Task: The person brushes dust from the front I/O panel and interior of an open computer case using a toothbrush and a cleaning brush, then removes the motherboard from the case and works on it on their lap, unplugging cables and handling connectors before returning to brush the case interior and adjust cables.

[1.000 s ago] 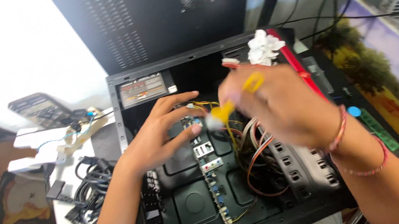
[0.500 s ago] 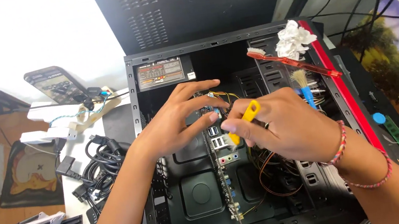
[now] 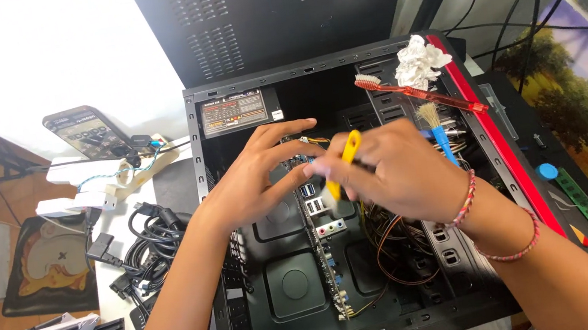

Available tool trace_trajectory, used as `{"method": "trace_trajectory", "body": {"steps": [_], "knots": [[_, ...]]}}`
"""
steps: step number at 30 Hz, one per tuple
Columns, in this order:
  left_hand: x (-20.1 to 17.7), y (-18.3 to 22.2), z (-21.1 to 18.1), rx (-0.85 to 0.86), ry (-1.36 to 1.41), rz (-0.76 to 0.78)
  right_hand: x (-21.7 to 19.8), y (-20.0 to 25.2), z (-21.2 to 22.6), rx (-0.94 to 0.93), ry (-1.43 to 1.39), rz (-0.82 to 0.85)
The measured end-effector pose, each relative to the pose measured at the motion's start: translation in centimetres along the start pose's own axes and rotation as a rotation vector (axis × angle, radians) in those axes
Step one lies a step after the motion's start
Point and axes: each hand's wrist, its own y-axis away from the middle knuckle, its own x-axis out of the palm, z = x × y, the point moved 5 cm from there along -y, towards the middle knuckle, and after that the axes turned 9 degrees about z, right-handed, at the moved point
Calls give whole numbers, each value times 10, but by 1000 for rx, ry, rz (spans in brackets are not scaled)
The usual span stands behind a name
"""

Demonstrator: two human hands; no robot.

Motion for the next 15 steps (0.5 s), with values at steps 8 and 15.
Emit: {"method": "trace_trajectory", "body": {"steps": [8, 15], "knots": [[0, 1, 2, 7, -7, 0, 2, 2, 3, -88, -74, -40], [-1, 2, 0, 11, 8, -9, -1, 5, 10, -161, -4, -90]]}}
